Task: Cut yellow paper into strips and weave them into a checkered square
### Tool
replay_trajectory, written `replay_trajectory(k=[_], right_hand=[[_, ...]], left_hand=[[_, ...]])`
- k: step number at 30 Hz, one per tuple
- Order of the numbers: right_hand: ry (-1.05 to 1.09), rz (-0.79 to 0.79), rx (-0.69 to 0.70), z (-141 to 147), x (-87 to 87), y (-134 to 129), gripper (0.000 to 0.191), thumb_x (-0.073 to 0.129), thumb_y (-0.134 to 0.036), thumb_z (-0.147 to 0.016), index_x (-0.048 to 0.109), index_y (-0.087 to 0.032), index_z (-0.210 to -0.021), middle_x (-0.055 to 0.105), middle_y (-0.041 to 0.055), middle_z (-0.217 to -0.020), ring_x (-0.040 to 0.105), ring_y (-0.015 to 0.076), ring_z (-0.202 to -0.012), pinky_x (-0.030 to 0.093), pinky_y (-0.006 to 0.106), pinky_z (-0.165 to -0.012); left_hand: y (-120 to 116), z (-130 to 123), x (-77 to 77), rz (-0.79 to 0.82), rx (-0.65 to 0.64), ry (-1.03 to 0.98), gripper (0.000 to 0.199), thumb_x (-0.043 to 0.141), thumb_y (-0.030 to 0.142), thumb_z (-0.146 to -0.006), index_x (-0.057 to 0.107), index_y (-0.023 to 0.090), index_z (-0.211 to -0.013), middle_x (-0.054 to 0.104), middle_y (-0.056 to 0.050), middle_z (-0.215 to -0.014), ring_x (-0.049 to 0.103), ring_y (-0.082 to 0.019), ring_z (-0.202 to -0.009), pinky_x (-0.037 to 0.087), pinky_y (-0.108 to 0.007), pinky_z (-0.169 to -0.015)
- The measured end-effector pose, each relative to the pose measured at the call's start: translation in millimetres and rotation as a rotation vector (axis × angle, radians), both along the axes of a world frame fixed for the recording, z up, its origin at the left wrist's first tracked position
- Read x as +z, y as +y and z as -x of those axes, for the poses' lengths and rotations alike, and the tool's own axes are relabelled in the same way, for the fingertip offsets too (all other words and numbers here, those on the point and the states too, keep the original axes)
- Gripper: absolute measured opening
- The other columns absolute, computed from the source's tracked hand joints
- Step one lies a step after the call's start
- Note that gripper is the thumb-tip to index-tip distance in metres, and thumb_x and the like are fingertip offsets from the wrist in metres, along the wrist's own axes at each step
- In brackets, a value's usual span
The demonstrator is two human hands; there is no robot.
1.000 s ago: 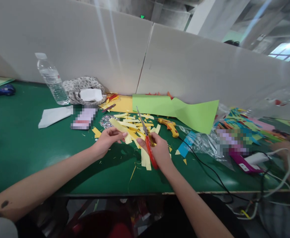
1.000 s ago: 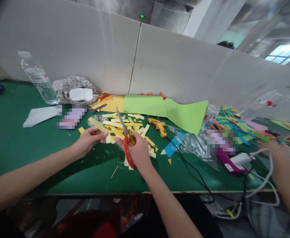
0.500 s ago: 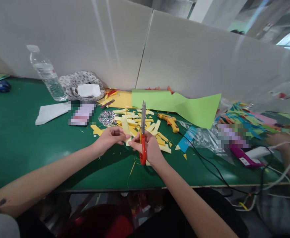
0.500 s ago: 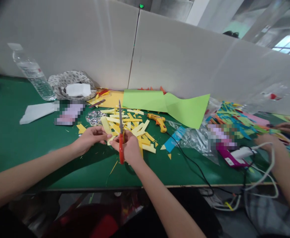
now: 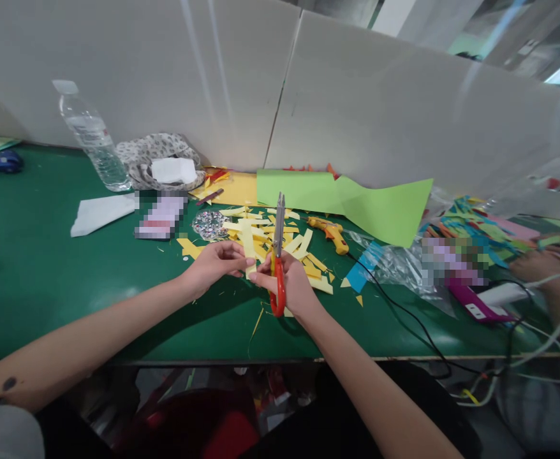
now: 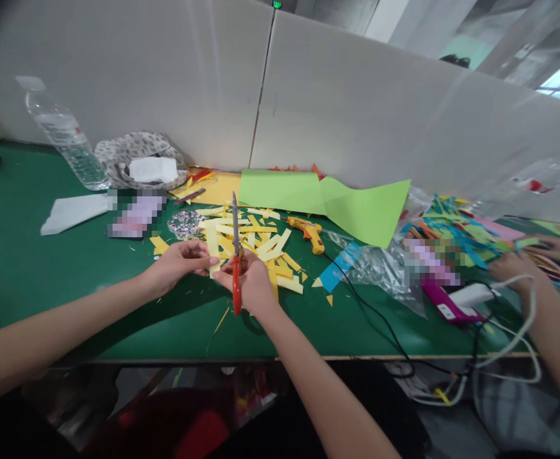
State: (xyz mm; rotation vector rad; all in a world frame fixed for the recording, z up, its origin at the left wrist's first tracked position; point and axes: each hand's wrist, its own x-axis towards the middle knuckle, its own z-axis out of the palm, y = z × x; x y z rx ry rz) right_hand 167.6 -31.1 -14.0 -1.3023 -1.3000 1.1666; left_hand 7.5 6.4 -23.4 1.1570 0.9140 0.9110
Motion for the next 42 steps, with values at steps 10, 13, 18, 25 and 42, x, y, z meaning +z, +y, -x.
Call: replay_trajectory(k=[10,13,18,25,42], right_hand=[[0.035,0.036,0.043,-2,4.9,-1,0.039,0.075,-0.031,-0.05,0.045,-0.022,-0.073,0.055,-0.0053,-0.062,0.059,0.0149,-0.06,0.05,0.036,-0.068],[0.035,0.023,0.057,-3,3.2,-1,0.04,0.075,-0.031,-0.051,0.044,-0.022,-0.074,0.055,-0.005,-0.064,0.059,0.015,-0.06,0.051,0.036,-0.068],[-0.036,0.02,0.067,-5,-0.2,1,0.036,0.074,-0.029,-0.052,0.047,-0.021,-0.073,0.057,-0.004,-0.063,0.059,0.0149,-0.06,0.051,0.035,-0.067],[-0.004,0.064,-0.119,-8,8.7,-1,0.039,0.076,-0.039,-0.057,0.046,-0.02,-0.073,0.062,-0.0018,-0.064,0.063,0.0159,-0.056,0.053,0.032,-0.06],[0.281,0.142,-0.056,-26,25.3,2,0.043,0.082,-0.028,-0.047,0.047,-0.019,-0.069,0.063,-0.0024,-0.066,0.061,0.0139,-0.062,0.049,0.029,-0.062]], left_hand=[[1,0,-1.2,0.044,-0.014,-0.021,0.024,0.079,0.02,-0.054,0.059,0.017,-0.068,0.06,0.003,-0.063,0.057,-0.007,-0.056,0.048,-0.018,-0.056],[0,0,-0.5,0.069,-0.014,-0.035,0.022,0.078,0.025,-0.058,0.06,0.017,-0.069,0.061,0.003,-0.064,0.057,-0.007,-0.057,0.049,-0.019,-0.058],[1,1,3.3,0.106,0.014,-0.055,0.02,0.076,0.031,-0.062,0.063,0.018,-0.069,0.06,0.003,-0.065,0.057,-0.008,-0.06,0.049,-0.019,-0.058],[0,4,8.2,-0.144,0.11,-0.099,0.015,0.075,0.03,-0.065,0.066,0.018,-0.069,0.059,0.004,-0.056,0.051,-0.006,-0.049,0.043,-0.018,-0.049],[-9,4,12.6,-0.325,-0.293,0.232,0.024,0.063,0.037,-0.076,0.07,0.015,-0.082,0.07,-0.005,-0.082,0.062,-0.015,-0.075,0.048,-0.025,-0.07]])
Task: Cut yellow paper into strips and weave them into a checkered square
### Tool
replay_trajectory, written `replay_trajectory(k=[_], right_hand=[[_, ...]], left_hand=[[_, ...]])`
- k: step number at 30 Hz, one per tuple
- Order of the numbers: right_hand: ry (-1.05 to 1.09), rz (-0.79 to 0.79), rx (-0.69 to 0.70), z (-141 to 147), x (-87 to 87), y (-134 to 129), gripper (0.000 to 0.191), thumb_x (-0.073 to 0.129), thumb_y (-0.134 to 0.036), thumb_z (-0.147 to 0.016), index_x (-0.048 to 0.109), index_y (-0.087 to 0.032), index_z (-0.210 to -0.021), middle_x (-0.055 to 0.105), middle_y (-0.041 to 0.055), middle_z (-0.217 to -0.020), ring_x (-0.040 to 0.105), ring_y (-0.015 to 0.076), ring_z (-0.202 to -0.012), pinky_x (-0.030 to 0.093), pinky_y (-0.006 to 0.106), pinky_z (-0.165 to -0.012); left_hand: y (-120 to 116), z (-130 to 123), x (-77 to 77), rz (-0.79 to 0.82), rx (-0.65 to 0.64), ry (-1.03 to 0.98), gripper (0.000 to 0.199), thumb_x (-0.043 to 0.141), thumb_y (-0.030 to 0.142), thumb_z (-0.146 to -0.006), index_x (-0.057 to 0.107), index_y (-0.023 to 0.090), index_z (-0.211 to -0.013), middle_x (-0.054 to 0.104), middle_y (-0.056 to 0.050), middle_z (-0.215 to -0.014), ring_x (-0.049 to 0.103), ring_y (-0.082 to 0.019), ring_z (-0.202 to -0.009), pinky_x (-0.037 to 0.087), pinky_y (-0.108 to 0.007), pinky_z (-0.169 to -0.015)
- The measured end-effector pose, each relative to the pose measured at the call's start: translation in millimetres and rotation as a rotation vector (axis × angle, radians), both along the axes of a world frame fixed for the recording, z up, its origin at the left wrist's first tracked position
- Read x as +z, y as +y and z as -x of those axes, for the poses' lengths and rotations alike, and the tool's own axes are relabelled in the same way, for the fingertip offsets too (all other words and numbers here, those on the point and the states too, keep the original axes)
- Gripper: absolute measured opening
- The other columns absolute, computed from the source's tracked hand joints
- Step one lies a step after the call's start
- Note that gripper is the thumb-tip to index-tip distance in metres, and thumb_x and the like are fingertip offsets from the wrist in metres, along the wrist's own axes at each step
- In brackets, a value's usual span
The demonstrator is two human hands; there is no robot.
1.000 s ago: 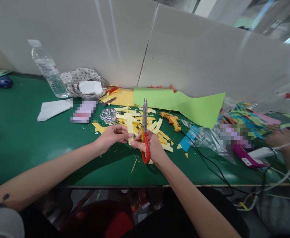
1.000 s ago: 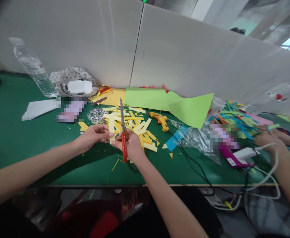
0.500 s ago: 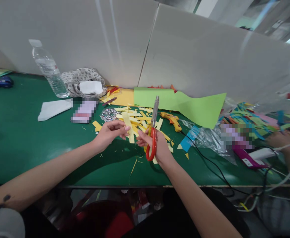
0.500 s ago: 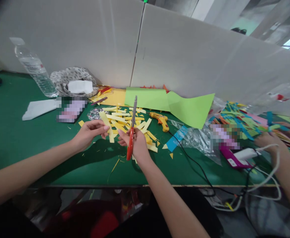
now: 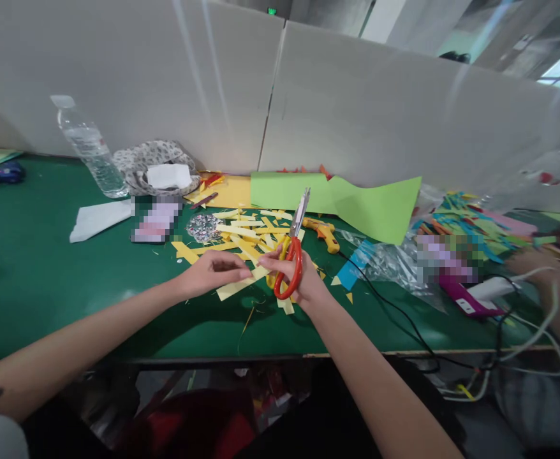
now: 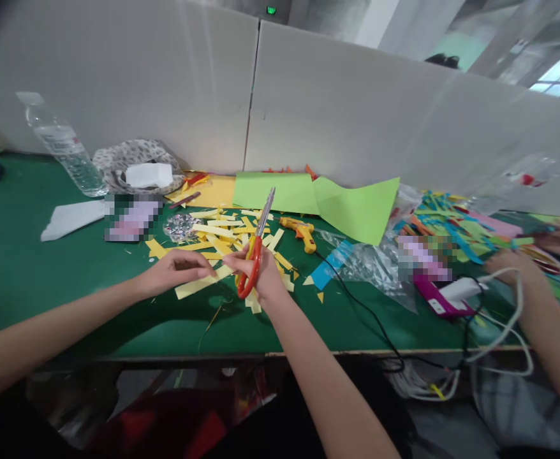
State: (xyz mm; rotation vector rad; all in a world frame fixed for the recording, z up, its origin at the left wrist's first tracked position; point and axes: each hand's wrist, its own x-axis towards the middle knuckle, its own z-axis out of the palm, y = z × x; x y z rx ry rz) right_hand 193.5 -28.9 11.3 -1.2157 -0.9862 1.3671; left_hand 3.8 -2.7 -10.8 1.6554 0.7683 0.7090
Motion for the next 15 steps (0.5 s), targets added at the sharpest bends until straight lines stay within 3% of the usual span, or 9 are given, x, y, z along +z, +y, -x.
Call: replay_trajectory(k=[7,11,15], right_hand=[[-0.055,-0.045,0.105,11,-2.1,-11,0.046,0.082,-0.023,-0.045,0.044,-0.02,-0.071,0.065,-0.0018,-0.069,0.062,0.0143,-0.065,0.05,0.031,-0.07],[-0.142,0.009,0.152,24,-8.1,-19,0.044,0.081,-0.025,-0.048,0.046,-0.02,-0.074,0.063,-0.0022,-0.072,0.063,0.0146,-0.066,0.052,0.03,-0.067],[-0.18,0.01,0.236,35,-19.8,-22,0.038,0.077,-0.031,-0.058,0.043,-0.021,-0.073,0.059,-0.0044,-0.062,0.061,0.0139,-0.057,0.052,0.03,-0.059]], left_hand=[[-18,21,16.4,0.087,-0.066,0.222,0.017,0.064,0.03,-0.075,0.064,0.017,-0.086,0.069,-0.003,-0.079,0.063,-0.013,-0.072,0.049,-0.023,-0.066],[-40,43,24.7,0.1,0.005,0.285,0.016,0.063,0.029,-0.075,0.064,0.017,-0.085,0.068,-0.002,-0.077,0.062,-0.013,-0.071,0.048,-0.024,-0.067],[-54,56,20.2,0.128,0.065,0.291,0.016,0.063,0.03,-0.076,0.064,0.017,-0.085,0.068,-0.002,-0.078,0.062,-0.014,-0.073,0.048,-0.025,-0.069]])
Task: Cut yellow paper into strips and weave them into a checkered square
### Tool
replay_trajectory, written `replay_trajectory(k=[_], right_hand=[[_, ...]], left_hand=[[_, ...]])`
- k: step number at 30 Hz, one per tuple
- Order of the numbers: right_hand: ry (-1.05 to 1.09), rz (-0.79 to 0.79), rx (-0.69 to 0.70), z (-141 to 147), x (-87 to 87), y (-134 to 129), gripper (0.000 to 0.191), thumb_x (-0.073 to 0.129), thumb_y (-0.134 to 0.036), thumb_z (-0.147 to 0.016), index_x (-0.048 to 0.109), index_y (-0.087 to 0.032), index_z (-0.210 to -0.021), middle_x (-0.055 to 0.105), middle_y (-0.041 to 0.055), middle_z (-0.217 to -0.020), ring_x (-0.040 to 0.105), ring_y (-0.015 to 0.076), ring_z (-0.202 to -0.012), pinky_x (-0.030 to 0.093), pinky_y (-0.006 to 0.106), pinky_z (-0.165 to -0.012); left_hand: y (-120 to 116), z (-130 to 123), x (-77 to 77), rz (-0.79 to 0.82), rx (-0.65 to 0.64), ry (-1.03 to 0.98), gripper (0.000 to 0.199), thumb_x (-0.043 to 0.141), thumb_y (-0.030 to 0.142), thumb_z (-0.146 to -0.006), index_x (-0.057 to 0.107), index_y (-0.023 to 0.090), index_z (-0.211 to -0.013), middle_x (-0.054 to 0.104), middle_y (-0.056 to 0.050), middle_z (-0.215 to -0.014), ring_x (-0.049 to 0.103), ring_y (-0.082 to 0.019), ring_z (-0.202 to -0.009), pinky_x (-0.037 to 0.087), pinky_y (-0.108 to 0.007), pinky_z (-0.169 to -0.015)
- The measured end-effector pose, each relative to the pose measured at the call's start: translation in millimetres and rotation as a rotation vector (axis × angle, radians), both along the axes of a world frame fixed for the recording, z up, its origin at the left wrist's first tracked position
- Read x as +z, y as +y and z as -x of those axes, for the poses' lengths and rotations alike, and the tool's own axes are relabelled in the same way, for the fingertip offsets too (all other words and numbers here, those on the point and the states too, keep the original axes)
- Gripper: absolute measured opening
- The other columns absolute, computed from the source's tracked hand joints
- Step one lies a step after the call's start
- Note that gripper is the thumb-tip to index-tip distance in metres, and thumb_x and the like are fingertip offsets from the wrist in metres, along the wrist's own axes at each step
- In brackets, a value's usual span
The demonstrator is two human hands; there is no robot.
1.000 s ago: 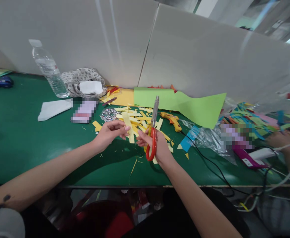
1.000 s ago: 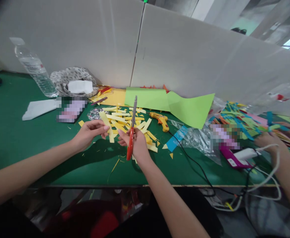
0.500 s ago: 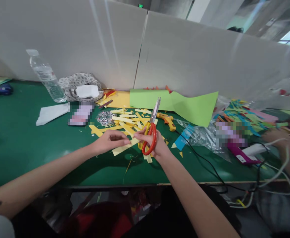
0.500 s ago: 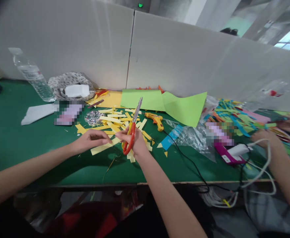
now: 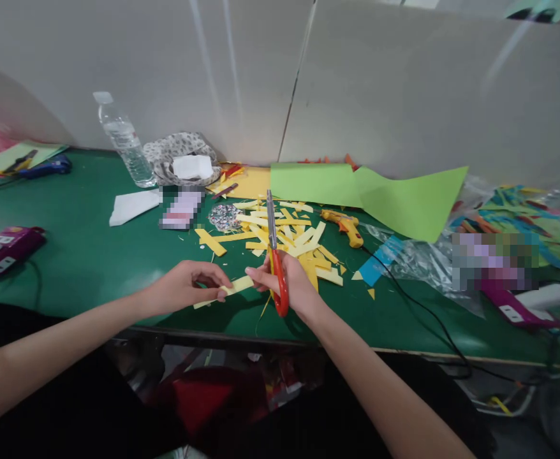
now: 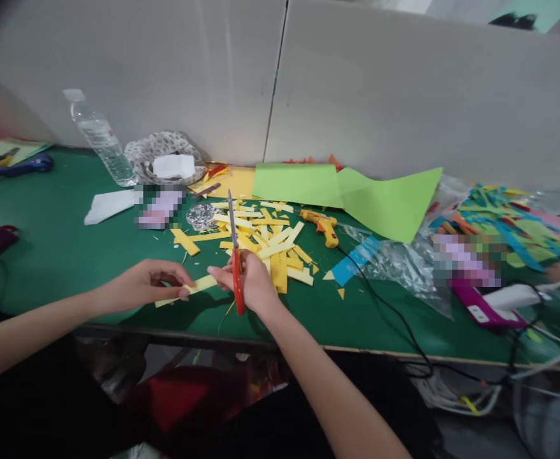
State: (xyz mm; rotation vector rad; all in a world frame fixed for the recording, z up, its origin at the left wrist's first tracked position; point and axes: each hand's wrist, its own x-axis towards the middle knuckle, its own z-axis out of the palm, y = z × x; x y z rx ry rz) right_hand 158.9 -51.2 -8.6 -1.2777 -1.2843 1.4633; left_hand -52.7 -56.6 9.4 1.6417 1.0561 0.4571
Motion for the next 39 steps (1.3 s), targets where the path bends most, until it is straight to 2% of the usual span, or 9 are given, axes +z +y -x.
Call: replay_trajectory(k=[4,7,14,19,22,26,31,39], right_hand=[[-0.091,-0.077,0.02,5,-9.4,0,0.037,0.077,-0.033,-0.058,0.044,-0.021,-0.073,0.057,-0.0055,-0.061,0.057,0.012,-0.052,0.051,0.029,-0.055],[-0.115,-0.104,0.035,8,-9.7,-2,0.038,0.077,-0.033,-0.058,0.045,-0.022,-0.074,0.056,-0.0057,-0.062,0.059,0.0128,-0.054,0.052,0.028,-0.055],[-0.1,-0.004,0.001,17,-7.5,-6,0.038,0.074,-0.04,-0.062,0.044,-0.021,-0.075,0.058,-0.0039,-0.061,0.065,0.0173,-0.057,0.052,0.027,-0.053],[-0.124,-0.119,-0.033,18,-14.5,-3,0.038,0.077,-0.035,-0.057,0.046,-0.021,-0.074,0.058,-0.0043,-0.064,0.063,0.016,-0.059,0.054,0.031,-0.059],[-0.097,-0.103,-0.07,18,-14.7,1,0.041,0.079,-0.031,-0.053,0.044,-0.021,-0.071,0.055,-0.006,-0.062,0.061,0.0142,-0.054,0.055,0.032,-0.058],[-0.019,-0.094,-0.12,15,-10.2,9,0.043,0.08,-0.028,-0.051,0.044,-0.021,-0.073,0.053,-0.007,-0.062,0.06,0.0133,-0.054,0.055,0.032,-0.06],[0.047,-0.12,-0.187,10,-4.7,13,0.043,0.08,-0.029,-0.051,0.043,-0.021,-0.072,0.05,-0.0075,-0.064,0.059,0.0113,-0.055,0.056,0.033,-0.065],[0.002,-0.143,-0.158,4,-3.3,15,0.043,0.077,-0.036,-0.054,0.041,-0.023,-0.072,0.054,-0.0048,-0.065,0.061,0.015,-0.06,0.057,0.039,-0.071]], left_hand=[[3,2,-7.1,0.022,-0.045,-0.037,0.014,0.063,0.028,-0.075,0.063,0.017,-0.083,0.067,-0.001,-0.076,0.061,-0.013,-0.07,0.047,-0.024,-0.066],[8,3,-10.7,0.039,-0.054,-0.104,0.012,0.062,0.027,-0.076,0.061,0.016,-0.082,0.066,-0.001,-0.075,0.06,-0.012,-0.07,0.046,-0.024,-0.066],[16,13,-20.8,0.084,-0.04,-0.153,0.018,0.066,0.028,-0.074,0.057,0.016,-0.083,0.064,-0.001,-0.073,0.063,-0.013,-0.067,0.045,-0.024,-0.06],[21,11,-17.0,0.076,-0.045,-0.155,0.016,0.066,0.023,-0.073,0.054,0.015,-0.08,0.063,0.001,-0.067,0.063,-0.012,-0.064,0.044,-0.023,-0.058],[29,8,-13.2,0.067,-0.05,-0.158,0.018,0.067,0.023,-0.071,0.053,0.015,-0.079,0.063,0.001,-0.069,0.063,-0.012,-0.065,0.044,-0.022,-0.055],[40,9,-12.6,0.108,0.014,-0.159,0.025,0.069,0.029,-0.07,0.052,0.016,-0.084,0.064,0.0,-0.069,0.062,-0.013,-0.063,0.045,-0.022,-0.052],[44,17,-14.5,0.141,0.143,-0.129,0.031,0.069,0.032,-0.07,0.052,0.017,-0.091,0.067,-0.002,-0.075,0.063,-0.014,-0.071,0.048,-0.023,-0.058],[44,25,-19.5,0.136,0.213,-0.181,0.035,0.072,0.03,-0.068,0.054,0.016,-0.095,0.068,-0.004,-0.08,0.064,-0.015,-0.075,0.051,-0.027,-0.066]])
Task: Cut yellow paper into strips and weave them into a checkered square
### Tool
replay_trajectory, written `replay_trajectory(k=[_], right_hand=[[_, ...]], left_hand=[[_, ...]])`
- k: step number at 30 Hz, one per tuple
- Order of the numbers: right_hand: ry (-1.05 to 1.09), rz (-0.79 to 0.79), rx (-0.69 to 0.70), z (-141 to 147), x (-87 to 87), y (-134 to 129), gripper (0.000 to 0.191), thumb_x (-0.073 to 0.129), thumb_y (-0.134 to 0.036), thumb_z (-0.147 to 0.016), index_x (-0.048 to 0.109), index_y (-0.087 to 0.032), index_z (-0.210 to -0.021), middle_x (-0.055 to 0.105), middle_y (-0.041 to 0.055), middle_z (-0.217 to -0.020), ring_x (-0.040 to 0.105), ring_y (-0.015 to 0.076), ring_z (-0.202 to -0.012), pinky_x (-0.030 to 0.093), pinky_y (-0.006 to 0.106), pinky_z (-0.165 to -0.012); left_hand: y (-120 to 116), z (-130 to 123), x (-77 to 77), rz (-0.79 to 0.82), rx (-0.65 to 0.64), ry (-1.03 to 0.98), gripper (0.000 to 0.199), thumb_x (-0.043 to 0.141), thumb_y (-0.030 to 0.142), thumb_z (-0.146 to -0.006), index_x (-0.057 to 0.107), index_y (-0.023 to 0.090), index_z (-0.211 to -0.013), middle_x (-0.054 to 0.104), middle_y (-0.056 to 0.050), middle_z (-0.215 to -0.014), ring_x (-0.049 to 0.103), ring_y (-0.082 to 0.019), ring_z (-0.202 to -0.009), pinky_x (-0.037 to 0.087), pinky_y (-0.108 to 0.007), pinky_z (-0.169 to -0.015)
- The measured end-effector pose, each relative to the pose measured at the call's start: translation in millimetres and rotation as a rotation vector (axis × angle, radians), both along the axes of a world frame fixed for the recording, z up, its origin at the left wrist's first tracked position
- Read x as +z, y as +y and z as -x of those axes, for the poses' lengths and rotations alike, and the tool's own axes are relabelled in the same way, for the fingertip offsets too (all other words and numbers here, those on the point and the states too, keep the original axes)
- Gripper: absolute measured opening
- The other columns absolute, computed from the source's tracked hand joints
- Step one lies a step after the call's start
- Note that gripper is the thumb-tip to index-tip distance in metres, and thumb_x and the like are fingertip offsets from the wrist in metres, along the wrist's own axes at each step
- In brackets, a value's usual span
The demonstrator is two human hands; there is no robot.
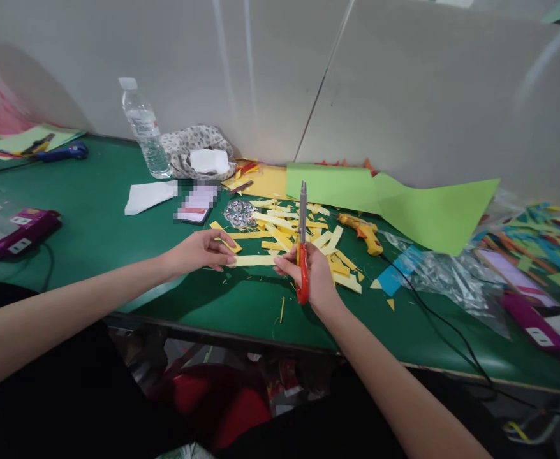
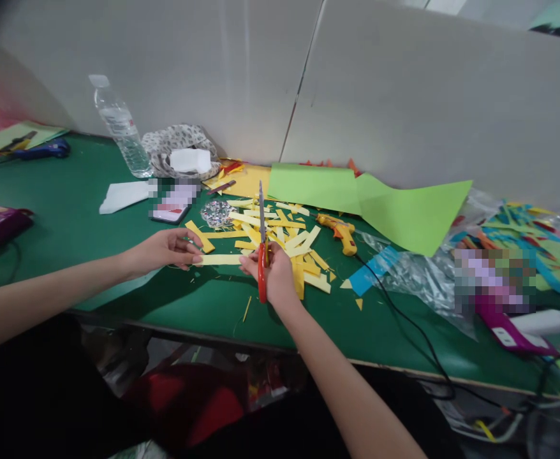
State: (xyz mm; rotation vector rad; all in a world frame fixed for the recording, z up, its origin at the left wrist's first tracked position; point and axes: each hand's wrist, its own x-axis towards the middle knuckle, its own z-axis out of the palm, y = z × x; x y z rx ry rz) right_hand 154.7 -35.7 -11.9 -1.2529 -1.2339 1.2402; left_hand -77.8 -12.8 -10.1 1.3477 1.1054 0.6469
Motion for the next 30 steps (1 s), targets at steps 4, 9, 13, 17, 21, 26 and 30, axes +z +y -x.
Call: replay_trajectory(k=[4,9,13,17,21,26,30], right_hand=[[0.0,-0.016,-0.011,0.6,-1.4,0.1,0.041,0.077,-0.034,-0.055,0.042,-0.023,-0.073,0.054,-0.0052,-0.066,0.059,0.0134,-0.058,0.056,0.037,-0.069],[-0.019,-0.012,-0.025,2.9,-0.5,-1.0,0.04,0.077,-0.031,-0.055,0.042,-0.023,-0.073,0.052,-0.006,-0.064,0.057,0.0117,-0.057,0.057,0.035,-0.067],[-0.035,-0.017,-0.026,2.9,-0.5,-1.5,0.041,0.077,-0.034,-0.055,0.042,-0.023,-0.073,0.052,-0.0058,-0.064,0.056,0.0117,-0.057,0.057,0.034,-0.065],[-0.032,-0.03,-0.052,1.9,-1.4,-1.7,0.04,0.077,-0.034,-0.056,0.043,-0.022,-0.073,0.051,-0.0066,-0.062,0.056,0.011,-0.055,0.056,0.032,-0.063],[-0.034,-0.033,-0.072,2.3,-1.7,-1.9,0.039,0.076,-0.037,-0.057,0.043,-0.023,-0.073,0.051,-0.0068,-0.061,0.056,0.0113,-0.053,0.056,0.033,-0.063],[-0.022,-0.032,-0.062,3.5,-1.5,-2.2,0.041,0.077,-0.036,-0.055,0.043,-0.022,-0.073,0.052,-0.0066,-0.063,0.056,0.0118,-0.056,0.056,0.034,-0.063],[-0.015,-0.021,-0.07,4.1,-0.9,-2.4,0.042,0.078,-0.035,-0.054,0.042,-0.022,-0.073,0.052,-0.0067,-0.062,0.056,0.0115,-0.056,0.056,0.033,-0.063]], left_hand=[[-1.8,1.4,0.2,-0.02,0.028,-0.008,0.034,0.073,0.03,-0.067,0.055,0.017,-0.092,0.067,-0.003,-0.08,0.064,-0.016,-0.077,0.051,-0.026,-0.064],[-2.5,2.0,-0.4,-0.072,0.071,-0.013,0.031,0.073,0.029,-0.067,0.054,0.017,-0.088,0.065,-0.001,-0.079,0.063,-0.014,-0.075,0.051,-0.023,-0.059],[-2.4,1.6,0.0,-0.073,0.09,-0.02,0.032,0.073,0.029,-0.066,0.054,0.017,-0.088,0.065,-0.002,-0.08,0.062,-0.014,-0.074,0.051,-0.023,-0.059],[-3.7,0.3,2.5,-0.044,0.122,-0.01,0.033,0.074,0.03,-0.064,0.055,0.017,-0.088,0.065,-0.001,-0.077,0.063,-0.014,-0.074,0.051,-0.024,-0.061],[-4.8,-0.7,0.2,-0.015,0.12,-0.003,0.037,0.076,0.031,-0.063,0.056,0.017,-0.09,0.064,0.0,-0.076,0.064,-0.015,-0.075,0.051,-0.025,-0.063],[-6.5,-2.8,-2.9,-0.015,0.164,0.014,0.035,0.075,0.034,-0.063,0.058,0.016,-0.088,0.064,0.0,-0.074,0.064,-0.014,-0.074,0.052,-0.025,-0.066],[-7.5,-3.3,-3.9,-0.012,0.166,0.024,0.033,0.076,0.036,-0.063,0.063,0.015,-0.085,0.066,-0.001,-0.071,0.064,-0.013,-0.07,0.051,-0.024,-0.065]])
